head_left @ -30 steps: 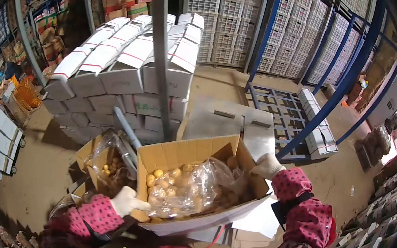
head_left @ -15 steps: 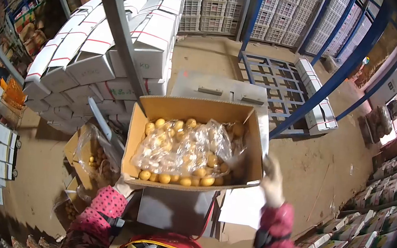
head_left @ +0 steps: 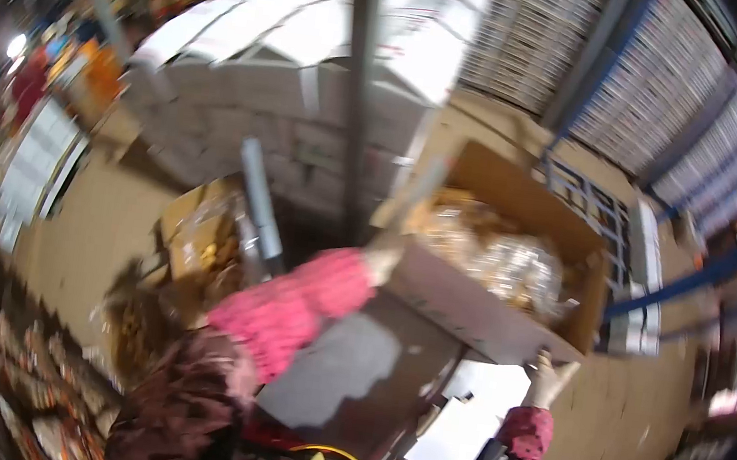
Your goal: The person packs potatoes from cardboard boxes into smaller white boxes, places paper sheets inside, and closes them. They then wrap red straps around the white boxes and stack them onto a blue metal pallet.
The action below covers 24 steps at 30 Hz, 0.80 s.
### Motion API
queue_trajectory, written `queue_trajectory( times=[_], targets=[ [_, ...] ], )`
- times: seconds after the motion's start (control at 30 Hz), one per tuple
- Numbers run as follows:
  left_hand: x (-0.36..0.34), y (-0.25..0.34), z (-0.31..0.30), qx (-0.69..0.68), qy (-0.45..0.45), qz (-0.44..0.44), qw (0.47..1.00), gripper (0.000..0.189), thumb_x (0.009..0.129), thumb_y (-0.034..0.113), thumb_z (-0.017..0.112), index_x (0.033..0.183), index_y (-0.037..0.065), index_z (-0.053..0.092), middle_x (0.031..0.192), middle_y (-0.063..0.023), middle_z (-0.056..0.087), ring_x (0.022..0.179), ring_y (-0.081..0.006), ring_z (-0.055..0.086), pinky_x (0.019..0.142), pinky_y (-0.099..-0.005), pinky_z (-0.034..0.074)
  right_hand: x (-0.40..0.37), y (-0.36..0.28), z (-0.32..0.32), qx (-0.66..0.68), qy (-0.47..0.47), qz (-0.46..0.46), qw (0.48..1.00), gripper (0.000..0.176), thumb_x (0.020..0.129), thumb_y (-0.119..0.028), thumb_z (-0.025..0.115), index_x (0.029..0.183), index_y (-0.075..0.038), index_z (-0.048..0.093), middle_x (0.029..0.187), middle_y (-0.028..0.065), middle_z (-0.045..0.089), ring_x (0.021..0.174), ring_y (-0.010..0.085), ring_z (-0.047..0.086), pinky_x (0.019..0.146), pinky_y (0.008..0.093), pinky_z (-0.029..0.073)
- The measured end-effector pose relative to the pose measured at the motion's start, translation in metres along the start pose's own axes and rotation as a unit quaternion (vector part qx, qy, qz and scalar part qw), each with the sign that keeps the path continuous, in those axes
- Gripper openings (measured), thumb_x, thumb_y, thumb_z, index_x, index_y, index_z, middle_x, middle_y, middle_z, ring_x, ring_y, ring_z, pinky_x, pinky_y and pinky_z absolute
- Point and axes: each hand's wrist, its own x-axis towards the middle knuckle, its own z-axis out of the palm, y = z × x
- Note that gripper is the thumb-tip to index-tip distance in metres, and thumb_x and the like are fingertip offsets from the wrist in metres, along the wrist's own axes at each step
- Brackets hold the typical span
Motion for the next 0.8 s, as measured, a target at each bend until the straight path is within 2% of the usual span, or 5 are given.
queue_trajectory(
  times=[0.23,0.37,0.43,0.57,0.8],
  targets=[
    [-0.155,-0.051,0.031,-0.035,0.072,0.211,0.974,0.016,0.097,0.023,0.066,0.101,0.007,0.064,0.083,-0.0077,0.066,0.071,-0.0221,0.058,0.067,-0.0362,0.048,-0.015,0.083,0.034,-0.081,0.023,0.138,0.987,0.046,0.102,-0.039,0.058,0.126,0.001,0.056,0.111,0.0149,0.064,0.098,0.0232,0.064,0.070,0.0381,0.058],
    [-0.333,-0.147,-0.118,0.255,-0.120,0.194,0.940,0.019,0.095,0.025,0.069,0.096,0.006,0.074,0.092,-0.0070,0.075,0.087,-0.0139,0.070,0.084,-0.0332,0.055,-0.220,0.104,0.132,-0.063,-0.140,0.133,0.979,0.033,0.103,-0.030,0.057,0.100,0.003,0.062,0.079,0.0061,0.061,0.064,0.0149,0.059,0.055,0.0280,0.049],
    [-0.403,-0.102,-0.203,0.264,-0.047,-0.155,0.951,0.021,0.095,0.027,0.067,0.091,0.007,0.075,0.089,-0.0089,0.074,0.080,-0.0215,0.071,0.076,-0.0340,0.055,-0.344,0.092,0.185,0.005,-0.270,0.200,0.942,0.025,0.100,-0.023,0.059,0.100,0.000,0.067,0.071,0.0090,0.064,0.059,0.0173,0.061,0.057,0.0331,0.054],
    [-0.428,-0.122,-0.397,0.330,0.219,-0.007,0.918,0.024,0.089,0.025,0.070,0.103,0.006,0.071,0.098,-0.0119,0.070,0.085,-0.0273,0.069,0.076,-0.0376,0.056,-0.507,0.100,0.272,-0.123,-0.433,0.371,0.812,0.018,0.094,-0.008,0.066,0.109,0.001,0.066,0.078,0.0066,0.067,0.064,0.0142,0.062,0.058,0.0319,0.053],
    [-0.217,-0.048,-0.584,0.532,0.373,0.100,0.754,0.112,0.065,0.047,0.085,0.153,0.001,0.032,0.156,-0.0253,0.033,0.144,-0.0428,0.032,0.120,-0.0502,0.030,-0.462,0.095,0.470,-0.369,-0.226,-0.176,0.884,0.083,0.075,-0.016,0.085,0.146,-0.002,0.044,0.146,0.0218,0.050,0.133,0.0345,0.052,0.110,0.0421,0.044]
  ],
)
